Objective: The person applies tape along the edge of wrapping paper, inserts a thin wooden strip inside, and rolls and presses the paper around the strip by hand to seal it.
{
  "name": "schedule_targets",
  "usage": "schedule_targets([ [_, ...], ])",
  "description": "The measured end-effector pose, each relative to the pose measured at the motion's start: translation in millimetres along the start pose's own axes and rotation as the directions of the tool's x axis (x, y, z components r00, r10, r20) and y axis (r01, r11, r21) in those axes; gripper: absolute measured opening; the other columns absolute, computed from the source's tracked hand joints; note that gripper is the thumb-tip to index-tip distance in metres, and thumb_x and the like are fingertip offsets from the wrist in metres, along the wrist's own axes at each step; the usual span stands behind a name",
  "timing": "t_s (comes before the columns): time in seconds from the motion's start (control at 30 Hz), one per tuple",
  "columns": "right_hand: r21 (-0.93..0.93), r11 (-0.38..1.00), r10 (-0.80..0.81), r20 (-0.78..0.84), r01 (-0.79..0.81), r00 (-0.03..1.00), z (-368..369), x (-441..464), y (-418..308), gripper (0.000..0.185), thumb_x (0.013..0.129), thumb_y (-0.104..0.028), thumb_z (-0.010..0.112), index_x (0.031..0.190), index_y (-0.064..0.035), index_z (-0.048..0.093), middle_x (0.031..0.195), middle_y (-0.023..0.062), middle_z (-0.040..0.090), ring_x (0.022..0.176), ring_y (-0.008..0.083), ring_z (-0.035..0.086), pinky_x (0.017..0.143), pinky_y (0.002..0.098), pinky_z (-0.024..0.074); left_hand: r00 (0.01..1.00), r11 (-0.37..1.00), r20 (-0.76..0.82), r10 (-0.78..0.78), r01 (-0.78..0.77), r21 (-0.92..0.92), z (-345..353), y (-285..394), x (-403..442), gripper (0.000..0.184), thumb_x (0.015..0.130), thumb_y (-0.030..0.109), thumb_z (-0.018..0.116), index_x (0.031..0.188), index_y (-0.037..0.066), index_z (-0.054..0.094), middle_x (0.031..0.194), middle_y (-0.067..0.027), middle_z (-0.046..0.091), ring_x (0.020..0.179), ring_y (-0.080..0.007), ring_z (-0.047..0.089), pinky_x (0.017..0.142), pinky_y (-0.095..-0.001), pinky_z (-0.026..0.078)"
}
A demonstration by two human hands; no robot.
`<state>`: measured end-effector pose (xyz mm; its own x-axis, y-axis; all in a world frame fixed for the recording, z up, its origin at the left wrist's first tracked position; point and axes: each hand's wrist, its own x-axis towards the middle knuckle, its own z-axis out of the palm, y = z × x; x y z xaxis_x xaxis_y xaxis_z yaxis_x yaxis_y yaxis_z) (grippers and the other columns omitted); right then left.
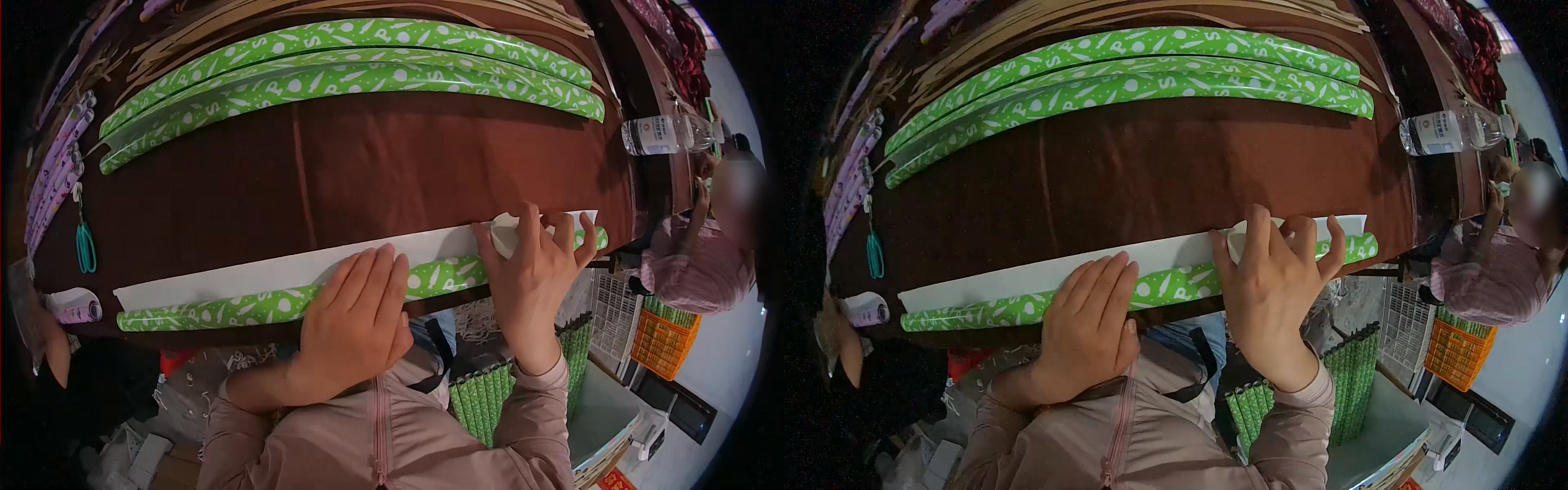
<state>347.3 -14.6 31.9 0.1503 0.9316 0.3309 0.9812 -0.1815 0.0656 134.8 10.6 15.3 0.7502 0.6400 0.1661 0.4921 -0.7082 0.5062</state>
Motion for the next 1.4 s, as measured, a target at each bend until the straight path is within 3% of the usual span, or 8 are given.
schedule_targets([
  [0.2, -0.008, 1.0, 0.017, 0.029, -0.016, 0.999, -1, 1, 0, 0.037, 0.076, -0.027, 0.078, 0.102, -0.0088, 0.058, 0.073, 0.0036, 0.06, 0.092, 0.0243, 0.054, 0.104, 0.0516, 0.0276, 0.989, 0.989, -0.032, -0.145, 0.145, 0.022, -14, 0, -3, 0.052, 0.081, 0.021, 0.052, 0.122, -0.01, 0.057, 0.123, -0.025, 0.057, 0.112, -0.0362, 0.057, 0.098, -0.0472, 0.044],
  [0.33, -0.017, 1.0, 0.018, 0.03, -0.017, 0.999, -2, 0, 1, 0.037, 0.077, -0.027, 0.077, 0.102, -0.0084, 0.058, 0.074, 0.003, 0.061, 0.091, 0.0243, 0.054, 0.103, 0.0529, 0.0281, 0.992, 0.978, -0.053, -0.118, 0.126, 0.166, -7, 15, 10, 0.052, 0.081, 0.021, 0.052, 0.123, -0.01, 0.057, 0.122, -0.0253, 0.058, 0.111, -0.0366, 0.058, 0.098, -0.0474, 0.045],
  [0.43, -0.019, 1.0, 0.009, 0.008, -0.009, 1.0, -1, 1, 1, 0.035, 0.078, -0.026, 0.076, 0.102, -0.0079, 0.058, 0.076, 0.0026, 0.062, 0.09, 0.0242, 0.054, 0.102, 0.0539, 0.0279, 0.992, 0.993, -0.089, 0.092, -0.084, 0.082, 19, 33, 33, 0.05, 0.081, 0.021, 0.055, 0.119, -0.01, 0.059, 0.117, -0.0258, 0.061, 0.108, -0.0351, 0.06, 0.1, -0.0436, 0.046],
  [0.73, 0.012, 0.999, -0.035, 0.017, 0.035, 0.999, -1, -1, 13, 0.044, 0.078, -0.035, 0.077, 0.106, -0.0063, 0.059, 0.074, 0.0024, 0.06, 0.086, 0.0252, 0.054, 0.102, 0.0532, 0.0282, 0.994, 0.994, -0.097, 0.04, -0.029, 0.108, 46, 39, 46, 0.049, 0.08, 0.023, 0.055, 0.115, -0.011, 0.061, 0.116, -0.0223, 0.062, 0.109, -0.0311, 0.059, 0.096, -0.0394, 0.047],
  [0.9, 0.398, 0.917, -0.119, 0.227, 0.02, 0.967, -30, 5, 78, 0.059, 0.069, -0.042, 0.084, 0.109, -0.0056, 0.059, 0.074, 0.0018, 0.058, 0.086, 0.0248, 0.054, 0.1, 0.0485, 0.0299, 0.999, 0.996, -0.045, 0.019, -0.015, 0.088, 46, 42, 48, 0.05, 0.081, 0.022, 0.053, 0.118, -0.011, 0.06, 0.119, -0.0226, 0.061, 0.11, -0.0308, 0.059, 0.096, -0.039, 0.047],
  [1.07, 0.24, 0.969, -0.096, 0.139, 0.061, 0.986, -42, 7, 134, 0.053, 0.067, -0.037, 0.087, 0.103, -0.0057, 0.063, 0.077, 0.0007, 0.054, 0.082, 0.024, 0.051, 0.096, 0.0432, 0.0323, 0.999, 0.996, -0.045, 0.001, 0.004, 0.089, 43, 44, 49, 0.052, 0.081, 0.022, 0.054, 0.121, -0.012, 0.059, 0.12, -0.0225, 0.062, 0.11, -0.0305, 0.06, 0.096, -0.04, 0.047],
  [1.27, 0.371, 0.91, 0.144, 0.138, -0.186, 0.98, -11, -3, 156, 0.053, 0.065, -0.036, 0.089, 0.101, -0.008, 0.061, 0.076, 0.001, 0.053, 0.082, 0.0211, 0.051, 0.094, 0.0394, 0.0324, 0.999, 0.995, -0.037, 0.003, 0.001, 0.095, 43, 44, 53, 0.055, 0.081, 0.023, 0.055, 0.124, -0.011, 0.057, 0.118, -0.0209, 0.06, 0.106, -0.0308, 0.059, 0.093, -0.0406, 0.048],
  [1.4, 0.173, 0.982, 0.063, 0.095, -0.079, 0.993, -8, -2, 153, 0.052, 0.065, -0.035, 0.089, 0.1, -0.0085, 0.061, 0.075, 0.0015, 0.054, 0.08, 0.0229, 0.051, 0.092, 0.0414, 0.0328, 1.0, 0.991, -0.005, 0.0, 0.001, 0.137, 41, 49, 61, 0.056, 0.08, 0.025, 0.058, 0.124, -0.009, 0.058, 0.113, -0.0186, 0.059, 0.101, -0.0303, 0.057, 0.088, -0.0401, 0.048],
])
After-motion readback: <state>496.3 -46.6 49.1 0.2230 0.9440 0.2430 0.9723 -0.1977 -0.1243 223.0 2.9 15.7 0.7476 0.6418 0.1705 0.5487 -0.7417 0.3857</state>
